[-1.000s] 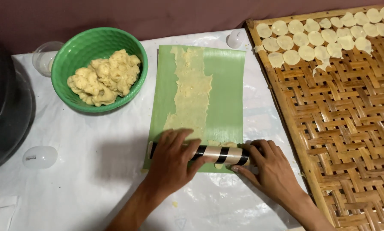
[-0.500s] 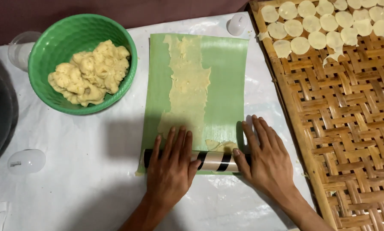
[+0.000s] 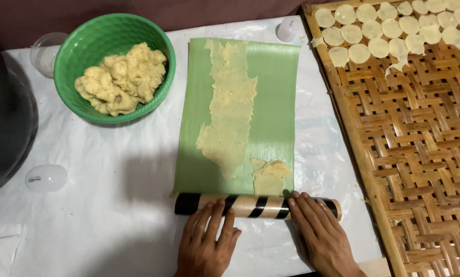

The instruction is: Rolling out thin layers of dough on a leaf using a rolling pin to prepare food products.

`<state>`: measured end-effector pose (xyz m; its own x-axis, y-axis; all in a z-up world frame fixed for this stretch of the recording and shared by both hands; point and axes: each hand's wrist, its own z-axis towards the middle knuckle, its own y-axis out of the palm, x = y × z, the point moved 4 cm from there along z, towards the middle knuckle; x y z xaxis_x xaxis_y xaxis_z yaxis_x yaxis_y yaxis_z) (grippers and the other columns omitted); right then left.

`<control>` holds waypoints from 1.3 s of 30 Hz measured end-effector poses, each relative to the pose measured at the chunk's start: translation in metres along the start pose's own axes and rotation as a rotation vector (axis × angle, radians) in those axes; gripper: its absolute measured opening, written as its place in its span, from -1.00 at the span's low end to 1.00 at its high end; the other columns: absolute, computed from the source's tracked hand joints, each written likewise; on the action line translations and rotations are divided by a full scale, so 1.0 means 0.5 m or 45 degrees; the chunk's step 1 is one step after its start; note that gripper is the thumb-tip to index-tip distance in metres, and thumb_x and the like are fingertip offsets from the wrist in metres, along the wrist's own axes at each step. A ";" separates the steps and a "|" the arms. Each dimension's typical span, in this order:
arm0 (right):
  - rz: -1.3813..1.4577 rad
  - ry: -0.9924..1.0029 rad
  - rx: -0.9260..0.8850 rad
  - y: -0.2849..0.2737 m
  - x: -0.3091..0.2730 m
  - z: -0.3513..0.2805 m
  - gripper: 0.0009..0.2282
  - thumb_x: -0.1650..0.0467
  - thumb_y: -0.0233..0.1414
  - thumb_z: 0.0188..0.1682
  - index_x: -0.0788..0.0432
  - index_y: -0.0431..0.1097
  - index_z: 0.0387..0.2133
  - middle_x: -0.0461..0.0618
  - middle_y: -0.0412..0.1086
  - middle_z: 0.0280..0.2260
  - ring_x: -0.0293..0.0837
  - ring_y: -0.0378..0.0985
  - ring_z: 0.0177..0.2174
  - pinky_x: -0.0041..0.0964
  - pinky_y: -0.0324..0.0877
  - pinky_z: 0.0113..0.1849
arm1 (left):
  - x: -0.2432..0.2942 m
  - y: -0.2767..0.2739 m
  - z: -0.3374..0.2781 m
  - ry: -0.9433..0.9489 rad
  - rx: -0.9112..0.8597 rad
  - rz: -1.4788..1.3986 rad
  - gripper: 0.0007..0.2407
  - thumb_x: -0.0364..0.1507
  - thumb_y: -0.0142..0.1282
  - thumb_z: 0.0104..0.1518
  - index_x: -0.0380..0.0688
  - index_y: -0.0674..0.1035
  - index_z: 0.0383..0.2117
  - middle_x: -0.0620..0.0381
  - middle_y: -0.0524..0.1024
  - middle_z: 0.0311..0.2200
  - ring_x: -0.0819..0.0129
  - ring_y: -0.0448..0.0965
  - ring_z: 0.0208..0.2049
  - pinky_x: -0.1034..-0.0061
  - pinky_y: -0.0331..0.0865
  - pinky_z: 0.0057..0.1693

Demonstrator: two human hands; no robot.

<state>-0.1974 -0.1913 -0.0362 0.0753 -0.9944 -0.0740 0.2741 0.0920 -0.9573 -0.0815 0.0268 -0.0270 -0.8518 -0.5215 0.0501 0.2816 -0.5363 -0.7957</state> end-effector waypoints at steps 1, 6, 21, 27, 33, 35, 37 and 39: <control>-0.006 -0.001 0.008 -0.009 -0.004 0.006 -0.53 0.51 -0.30 0.14 0.18 0.06 0.36 0.08 0.11 0.36 -0.01 0.17 0.33 -0.10 0.03 0.32 | -0.003 -0.003 0.004 0.004 0.008 0.003 -0.70 -0.20 0.03 0.33 -0.12 0.60 -0.02 -0.07 0.54 0.05 0.05 0.57 0.03 0.17 0.46 0.11; 0.114 0.103 0.021 -0.019 -0.002 0.004 -0.60 0.30 0.08 0.00 0.09 0.31 0.12 0.08 0.35 0.14 0.07 0.45 0.05 0.03 0.29 0.14 | -0.006 0.002 0.045 0.026 -0.204 -0.194 -0.56 -0.01 0.16 0.23 -0.14 0.55 -0.06 0.08 0.48 -0.31 0.13 0.45 -0.33 0.23 0.37 -0.06; 0.286 0.208 0.014 -0.040 0.100 0.217 -0.69 0.24 0.01 0.08 0.22 0.41 -0.08 0.19 0.38 -0.04 0.15 0.43 -0.06 0.03 0.44 -0.11 | -0.089 0.077 0.203 0.119 -0.423 -0.375 -0.54 0.04 0.06 0.23 -0.20 0.53 -0.34 -0.10 0.47 -0.18 0.00 0.45 -0.19 0.13 0.29 -0.01; -0.109 0.299 0.043 0.020 0.090 0.199 -0.51 0.18 -0.29 0.16 0.17 0.25 0.26 0.21 0.30 0.21 0.10 0.27 0.27 -0.02 0.11 0.24 | -0.085 0.108 0.230 -0.032 -0.314 -0.169 -0.48 -0.13 -0.19 0.36 -0.41 0.41 0.19 -0.37 0.35 0.21 -0.18 0.28 0.33 -0.12 0.01 0.38; -0.062 0.204 0.106 0.006 0.034 0.133 -0.48 0.24 -0.36 0.19 0.37 0.12 0.30 0.29 0.20 0.31 0.12 0.31 0.26 -0.04 0.14 0.26 | -0.045 0.094 0.149 0.016 -0.391 -0.050 -0.44 -0.09 -0.24 0.40 -0.30 0.25 0.34 -0.11 0.22 0.39 0.07 0.17 0.43 0.03 0.06 0.43; -0.065 0.189 0.123 0.011 0.023 0.108 -0.50 0.26 -0.32 0.19 0.36 0.14 0.29 0.29 0.21 0.30 0.13 0.32 0.25 -0.02 0.18 0.25 | -0.035 0.086 0.123 0.016 -0.412 -0.026 -0.45 -0.10 -0.22 0.40 -0.27 0.21 0.36 -0.07 0.18 0.41 0.11 0.15 0.44 0.08 0.02 0.45; -0.077 0.176 0.149 0.012 0.013 0.081 -0.52 0.28 -0.28 0.18 0.35 0.16 0.27 0.28 0.23 0.29 0.15 0.33 0.25 0.00 0.22 0.23 | -0.024 0.081 0.095 0.021 -0.423 -0.003 -0.45 -0.11 -0.20 0.40 -0.24 0.18 0.39 -0.03 0.15 0.43 0.15 0.13 0.45 0.13 -0.01 0.47; -0.043 0.169 0.108 0.014 0.003 0.057 -0.53 0.36 -0.20 0.14 0.35 0.11 0.31 0.27 0.19 0.31 0.15 0.28 0.27 0.03 0.16 0.27 | -0.017 0.079 0.068 0.019 -0.472 -0.006 -0.49 -0.18 -0.26 0.41 -0.19 0.13 0.42 0.03 0.09 0.46 0.18 0.08 0.47 0.19 -0.06 0.47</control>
<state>-0.1681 -0.1908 -0.0347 -0.0615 -0.9946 -0.0841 0.3549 0.0569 -0.9332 -0.0483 -0.0126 -0.0384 -0.8598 -0.5085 0.0474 0.1012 -0.2606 -0.9601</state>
